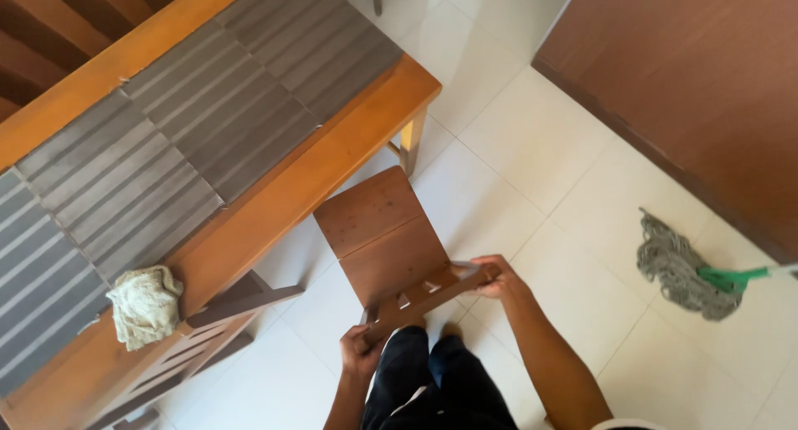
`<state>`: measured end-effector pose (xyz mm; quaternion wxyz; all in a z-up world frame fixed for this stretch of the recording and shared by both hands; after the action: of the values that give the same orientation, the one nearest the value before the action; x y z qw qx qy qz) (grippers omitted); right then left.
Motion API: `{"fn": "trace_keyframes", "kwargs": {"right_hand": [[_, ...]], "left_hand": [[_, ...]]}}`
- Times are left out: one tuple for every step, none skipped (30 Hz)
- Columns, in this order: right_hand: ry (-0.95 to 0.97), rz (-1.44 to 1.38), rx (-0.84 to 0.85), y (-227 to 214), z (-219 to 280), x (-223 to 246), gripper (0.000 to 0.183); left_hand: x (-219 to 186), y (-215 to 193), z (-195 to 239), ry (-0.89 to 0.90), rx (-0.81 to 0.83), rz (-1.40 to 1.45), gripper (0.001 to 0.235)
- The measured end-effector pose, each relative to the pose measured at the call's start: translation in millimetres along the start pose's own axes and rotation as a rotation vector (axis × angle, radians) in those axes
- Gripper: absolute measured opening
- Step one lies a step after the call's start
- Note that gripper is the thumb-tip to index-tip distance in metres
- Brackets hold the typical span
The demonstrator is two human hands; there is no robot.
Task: Cleaning wooden chairs and a table using a cloth in a restaurant dining room.
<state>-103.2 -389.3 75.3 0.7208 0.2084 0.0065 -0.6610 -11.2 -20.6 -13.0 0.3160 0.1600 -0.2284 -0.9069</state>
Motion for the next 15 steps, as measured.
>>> {"fn": "trace_keyframes", "kwargs": {"right_hand": [[0.01,0.02,-0.007,-6,-14,10,0.053],[0.008,0.077,-0.012,-13,-28,21,0.05],[0.011,0.136,-0.021,-21,-42,30,0.048],[0.028,0.157,-0.031,-52,-76,49,0.048],[0.056,0.216,0.097,-66,-117,73,0.044],[0.088,0.273,0.225,-78,-158,96,0.039],[0.101,0.283,0.209,-86,-149,97,0.039],[0.137,0.276,0.208,-95,-141,95,0.038],[0.165,0.278,0.223,-87,-141,99,0.037],[0.169,0.297,0.223,-58,-122,104,0.037],[0.174,0.277,0.197,-41,-100,101,0.04],[0.177,0.257,0.171,-23,-77,98,0.043],[0.188,0.262,0.163,-26,-74,97,0.043],[0.195,0.253,0.175,-29,-71,94,0.048],[0.182,0.26,0.212,-8,-71,108,0.054]], "left_hand": [[0,4,2,0.013,-0.007,0.018,0.051],[1,8,5,0.031,-0.001,0.042,0.05],[2,9,11,0.051,-0.002,0.068,0.05],[9,-5,6,0.065,-0.015,0.088,0.05],[3,-10,-9,0.08,-0.018,0.109,0.049],[-2,-15,-24,0.095,-0.02,0.131,0.048],[9,-4,-4,0.098,-0.034,0.148,0.048],[20,8,15,0.085,-0.028,0.161,0.052],[20,25,24,0.083,-0.003,0.17,0.056],[23,35,14,0.095,0.001,0.184,0.056],[30,40,14,0.108,0.026,0.219,0.06],[37,45,14,0.121,0.051,0.254,0.064],[45,48,28,0.126,0.041,0.262,0.064],[52,53,43,0.153,0.082,0.285,0.065],[49,76,38,0.186,0.158,0.305,0.066]]}}
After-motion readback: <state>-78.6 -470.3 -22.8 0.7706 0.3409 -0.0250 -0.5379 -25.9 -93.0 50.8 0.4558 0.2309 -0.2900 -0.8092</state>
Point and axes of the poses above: each hand's wrist, its own z-axis away from the middle knuckle, its own y-axis out of the palm, x = y × z, the point moved 2 cm from there along -z, towards the middle knuckle, and after that the axes turned 15 degrees about y, right-handed, at the moved point
